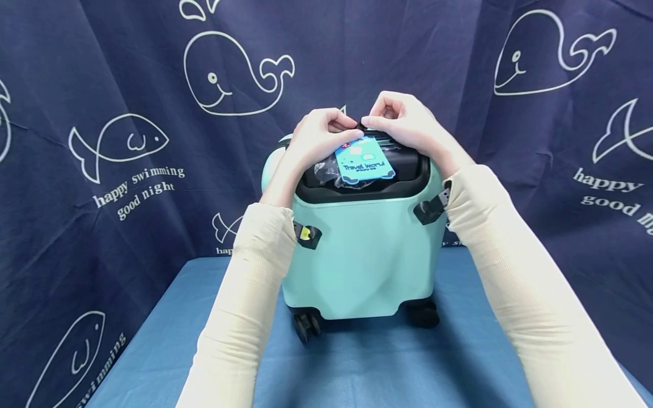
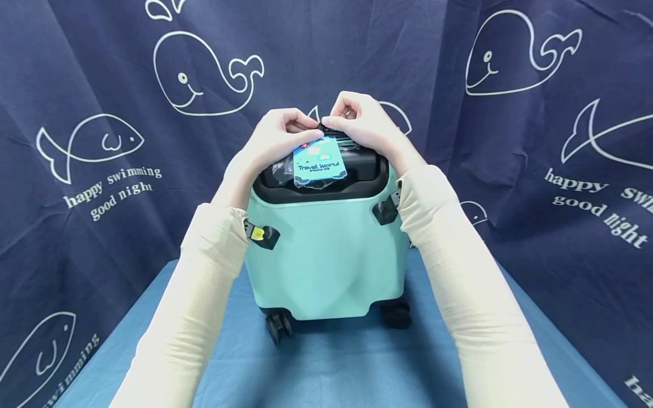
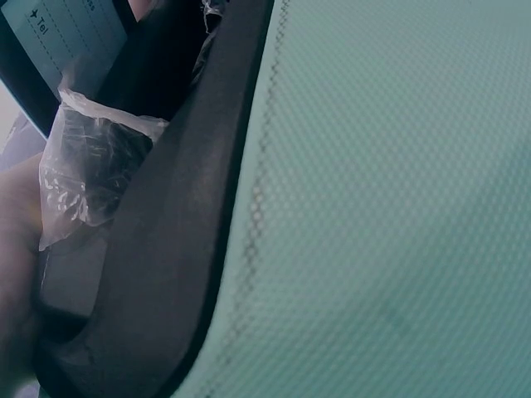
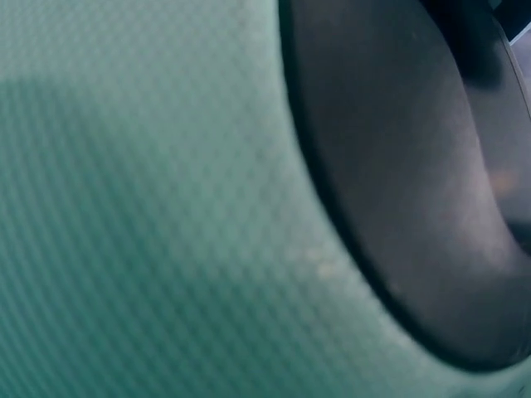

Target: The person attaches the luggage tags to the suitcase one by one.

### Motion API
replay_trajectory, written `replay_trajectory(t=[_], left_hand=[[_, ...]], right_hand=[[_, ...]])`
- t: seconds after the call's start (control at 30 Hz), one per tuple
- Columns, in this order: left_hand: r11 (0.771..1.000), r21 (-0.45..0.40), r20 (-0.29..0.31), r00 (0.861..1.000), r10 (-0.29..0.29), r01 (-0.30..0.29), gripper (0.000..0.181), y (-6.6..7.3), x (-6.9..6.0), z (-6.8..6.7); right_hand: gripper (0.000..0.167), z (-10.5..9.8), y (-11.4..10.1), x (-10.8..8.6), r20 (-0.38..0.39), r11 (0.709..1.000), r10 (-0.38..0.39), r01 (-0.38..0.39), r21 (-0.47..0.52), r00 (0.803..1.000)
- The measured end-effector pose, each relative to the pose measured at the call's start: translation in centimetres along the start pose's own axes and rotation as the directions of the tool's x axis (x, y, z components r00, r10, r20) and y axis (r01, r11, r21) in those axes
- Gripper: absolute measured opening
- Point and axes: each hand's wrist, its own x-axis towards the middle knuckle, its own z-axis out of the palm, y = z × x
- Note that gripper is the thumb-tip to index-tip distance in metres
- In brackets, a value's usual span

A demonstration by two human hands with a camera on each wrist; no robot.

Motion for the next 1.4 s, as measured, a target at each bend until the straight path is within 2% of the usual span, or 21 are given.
replay_trajectory(t=[0.3,0.6,0.87,1.0,1.1,1.2,1.27,1.4], left_hand=[[1.0,0.017,-0.008,1.0,0.007,-0.007,0.026,-0.16,0.11,-0.05],[1.0,0.002,-0.003,1.0,0.0,0.0,0.026,-0.11,0.02,0.07],[1.0,0.001,-0.002,1.0,0.009,-0.009,0.026,-0.15,-0.05,0.08],[1.0,0.002,-0.001,1.0,-0.002,0.002,0.027,-0.1,-0.05,0.06],[1.0,0.002,-0.008,1.0,-0.01,0.01,0.026,-0.02,-0.03,0.04],[1.0,-0.008,-0.021,1.0,-0.016,0.016,0.026,0.06,-0.02,-0.01],[1.0,-0.019,-0.028,0.999,-0.021,0.02,0.027,0.11,-0.06,-0.05],[0.999,-0.038,-0.032,0.999,-0.029,0.027,0.027,0.12,-0.15,-0.08]], right_hand=[[0.017,0.34,0.16,0.29,-0.023,0.996,0.005,-0.003,0.093,1.0],[0.014,0.37,0.46,0.23,-0.059,0.996,-0.002,0.007,0.085,0.998],[0.015,0.35,0.38,0.11,-0.042,0.996,0.021,-0.017,0.092,0.999],[0.024,0.23,0.18,0.01,-0.028,0.993,0.084,-0.081,0.081,0.996],[0.038,0.01,-0.01,-0.1,-0.007,0.99,0.14,-0.14,-0.002,0.99],[0.046,-0.17,-0.17,-0.14,0.029,0.988,0.147,-0.145,-0.055,0.989],[0.045,-0.2,-0.17,-0.09,0.046,0.991,0.129,-0.127,-0.033,0.991],[0.037,-0.12,-0.05,-0.03,0.05,0.994,0.079,-0.083,0.073,0.996]])
